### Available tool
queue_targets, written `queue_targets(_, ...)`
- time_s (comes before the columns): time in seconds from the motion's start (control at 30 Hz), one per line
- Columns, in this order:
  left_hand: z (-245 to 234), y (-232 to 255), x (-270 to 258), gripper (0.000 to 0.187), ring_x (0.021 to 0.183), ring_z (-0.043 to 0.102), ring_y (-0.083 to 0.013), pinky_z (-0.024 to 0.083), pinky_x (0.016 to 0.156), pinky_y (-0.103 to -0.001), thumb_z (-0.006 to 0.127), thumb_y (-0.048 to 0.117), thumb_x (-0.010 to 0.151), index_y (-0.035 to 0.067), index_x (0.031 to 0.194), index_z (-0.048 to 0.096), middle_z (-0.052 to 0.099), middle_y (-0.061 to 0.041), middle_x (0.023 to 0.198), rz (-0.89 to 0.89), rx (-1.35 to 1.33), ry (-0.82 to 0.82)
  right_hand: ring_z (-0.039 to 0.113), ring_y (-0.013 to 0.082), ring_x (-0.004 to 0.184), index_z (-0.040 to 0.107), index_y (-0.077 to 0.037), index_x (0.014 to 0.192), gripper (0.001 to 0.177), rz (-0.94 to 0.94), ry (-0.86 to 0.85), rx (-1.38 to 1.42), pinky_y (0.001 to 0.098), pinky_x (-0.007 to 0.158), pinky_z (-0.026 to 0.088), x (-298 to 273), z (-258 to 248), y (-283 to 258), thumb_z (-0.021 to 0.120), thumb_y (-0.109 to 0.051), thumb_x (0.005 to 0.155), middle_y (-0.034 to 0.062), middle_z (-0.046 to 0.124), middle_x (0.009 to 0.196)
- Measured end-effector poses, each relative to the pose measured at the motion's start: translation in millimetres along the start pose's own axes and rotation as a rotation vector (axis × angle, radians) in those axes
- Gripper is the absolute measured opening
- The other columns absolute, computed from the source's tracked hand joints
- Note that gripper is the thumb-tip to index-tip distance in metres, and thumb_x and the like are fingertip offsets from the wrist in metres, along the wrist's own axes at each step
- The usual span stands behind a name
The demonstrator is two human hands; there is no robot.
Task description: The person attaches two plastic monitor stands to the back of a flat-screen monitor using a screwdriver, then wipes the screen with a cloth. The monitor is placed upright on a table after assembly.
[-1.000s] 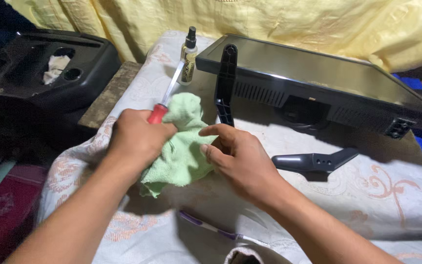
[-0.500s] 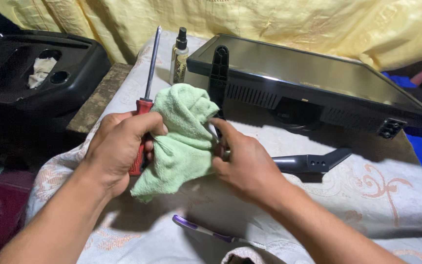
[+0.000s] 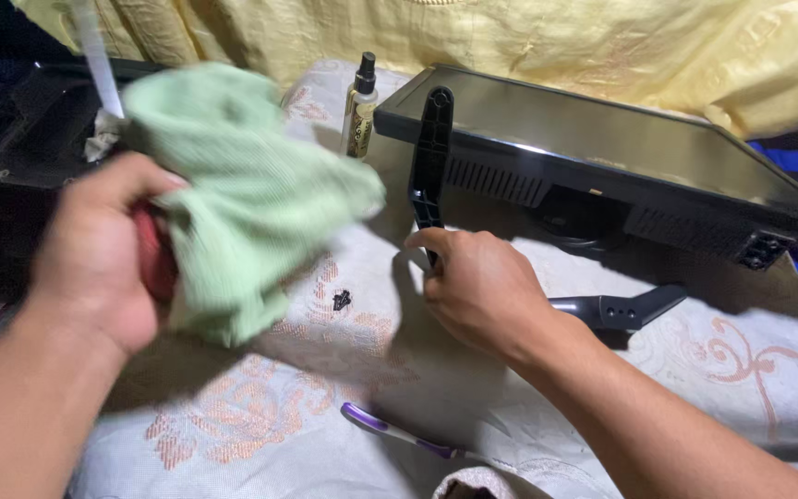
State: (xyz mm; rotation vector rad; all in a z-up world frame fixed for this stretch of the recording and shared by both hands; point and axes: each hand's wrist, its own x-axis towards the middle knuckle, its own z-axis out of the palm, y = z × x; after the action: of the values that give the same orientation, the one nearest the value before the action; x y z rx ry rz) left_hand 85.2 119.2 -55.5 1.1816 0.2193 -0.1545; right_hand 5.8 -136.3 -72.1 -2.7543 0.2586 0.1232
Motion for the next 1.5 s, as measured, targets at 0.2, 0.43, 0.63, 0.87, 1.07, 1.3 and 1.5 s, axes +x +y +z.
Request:
queue_targets(0.2,-47.8,-11.6,65.0,0.005,0.071,0.070,-0.0120,0.063,0.083,-0.034,0.063,0.020,0.086,0.015,0.086,0.065,0.071,0.004,0.080,0.020,-0.231,0.006,0.076,0.0300,0.077,0.072,-0.006,0.115,0.031,-0.153,0.046,0.153,0.0418,0.076,0.059,-1.8,6.7,-3.2,0.066,-0.015,0.086,0.0179,0.076,0.089)
queue_targets(0.43,-27.8,-30.3,88.1,0.004,0.066,0.067,-0.0120,0.062,0.074,-0.035,0.066,0.017,0.089,0.014,0.090,0.064,0.067,0.002,0.078,-0.118,-0.257,0.023,0.073,0.0253,0.083,0.075,-0.008,0.114,0.030,-0.364,0.050,0.267,0.0373,0.079,0.059,0.1,30.2,-17.3,0.058,-0.004,0.089,0.0135,0.073,0.101)
queue_targets(0.63,5.6,-54.1,89.7,0.014,0.057,0.054,-0.0122,0.048,0.052,-0.030,0.073,0.021,0.090,0.012,0.092,0.062,0.058,0.001,0.072,-0.248,0.160,-0.012,0.069,0.0315,0.084,0.080,-0.016,0.107,0.026,-0.454,0.056,0.168,0.0407,0.081,0.056,6.0,40.4,-21.4,0.061,-0.006,0.091,0.0133,0.069,0.097)
queue_targets(0.87,12.5,-33.3,56.7,0.040,0.056,0.051,-0.0123,0.043,0.046,-0.030,0.070,0.047,0.092,0.009,0.092,0.057,0.054,0.000,0.072,-0.152,0.452,0.043,0.071,0.0296,0.082,0.081,-0.011,0.100,0.020,-0.530,0.063,0.183,0.0386,0.080,0.058,10.4,39.6,-16.7,0.065,-0.007,0.088,0.0120,0.071,0.096)
queue_targets(1.07,-1.6,-28.4,35.3,0.046,0.052,0.052,-0.0123,0.043,0.044,-0.030,0.062,0.053,0.096,0.006,0.094,0.062,0.056,-0.002,0.069,-0.017,0.578,0.049,0.073,0.0234,0.079,0.074,-0.008,0.092,0.008,-0.340,0.006,0.191,0.0322,0.077,0.061,9.9,37.6,-15.3,0.067,-0.010,0.089,0.0082,0.072,0.097)
queue_targets(1.3,-7.4,-27.6,9.6,0.030,0.050,0.053,-0.0096,0.040,0.041,-0.028,0.067,0.037,0.097,0.007,0.093,0.064,0.057,0.000,0.065,0.194,0.654,0.106,0.070,0.0249,0.073,0.070,-0.002,0.081,0.012,-0.293,0.075,0.079,0.0376,0.072,0.058,-1.0,27.8,-11.1,0.071,-0.013,0.085,0.0115,0.070,0.087)
queue_targets(1.5,-0.9,-37.4,-24.8,0.023,0.045,0.054,-0.0100,0.044,0.040,-0.026,0.067,0.034,0.093,0.011,0.095,0.070,0.061,-0.002,0.061,0.292,0.737,0.060,0.070,0.0282,0.071,0.071,-0.001,0.076,0.019,-0.221,-0.042,0.039,0.0402,0.070,0.057,-1.9,22.4,-12.8,0.072,-0.018,0.085,0.0135,0.070,0.083)
